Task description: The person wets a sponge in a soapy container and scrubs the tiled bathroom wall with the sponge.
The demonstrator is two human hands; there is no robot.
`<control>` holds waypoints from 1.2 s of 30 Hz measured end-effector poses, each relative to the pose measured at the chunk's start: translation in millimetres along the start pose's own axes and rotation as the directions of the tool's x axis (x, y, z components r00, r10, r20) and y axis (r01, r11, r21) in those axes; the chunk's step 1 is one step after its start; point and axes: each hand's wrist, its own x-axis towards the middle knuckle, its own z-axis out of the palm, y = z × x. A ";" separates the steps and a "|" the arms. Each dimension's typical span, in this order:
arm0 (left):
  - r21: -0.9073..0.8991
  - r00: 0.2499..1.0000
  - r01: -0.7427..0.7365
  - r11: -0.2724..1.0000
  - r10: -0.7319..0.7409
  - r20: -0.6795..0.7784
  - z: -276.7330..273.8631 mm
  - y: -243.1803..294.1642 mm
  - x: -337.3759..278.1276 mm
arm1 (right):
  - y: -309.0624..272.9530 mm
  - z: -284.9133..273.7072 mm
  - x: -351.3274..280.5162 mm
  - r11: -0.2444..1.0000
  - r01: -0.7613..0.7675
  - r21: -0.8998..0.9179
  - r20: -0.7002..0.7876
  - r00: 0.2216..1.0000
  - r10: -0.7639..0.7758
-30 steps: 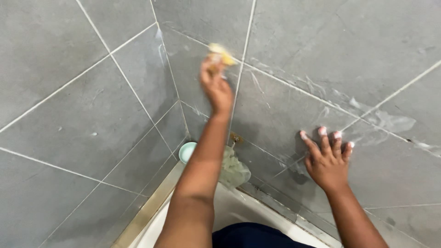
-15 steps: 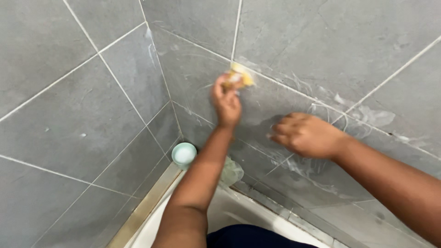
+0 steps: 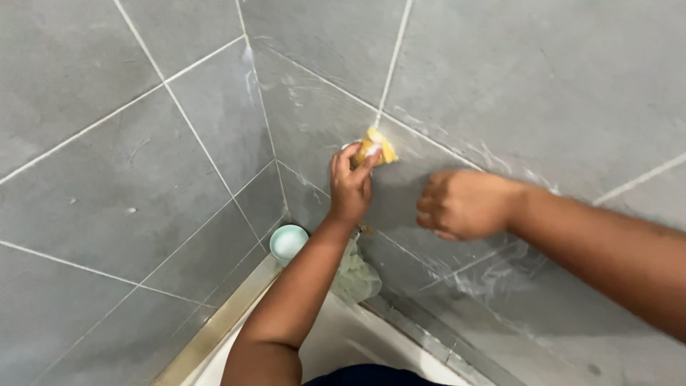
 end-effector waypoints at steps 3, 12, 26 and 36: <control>-0.057 0.993 0.057 0.997 -0.063 -0.100 4.4 -47.2 1.4 | -0.8 9.7 0.9 1.000 -0.017 -0.012 0.101 0.995 0.018; -0.311 0.863 0.323 0.894 -0.413 -0.291 50.2 -55.1 -4.5 | 7.7 23.0 5.2 0.983 -0.160 -0.094 0.091 0.981 0.169; -0.016 0.768 0.515 0.857 -0.470 -0.436 43.2 -193.1 17.3 | 13.4 29.9 12.4 0.960 -0.207 -0.187 0.180 0.954 0.241; 0.073 0.863 0.353 0.933 -0.294 -0.410 52.4 -166.0 26.8 | 11.6 27.3 14.1 0.949 -0.241 -0.206 0.197 0.939 0.281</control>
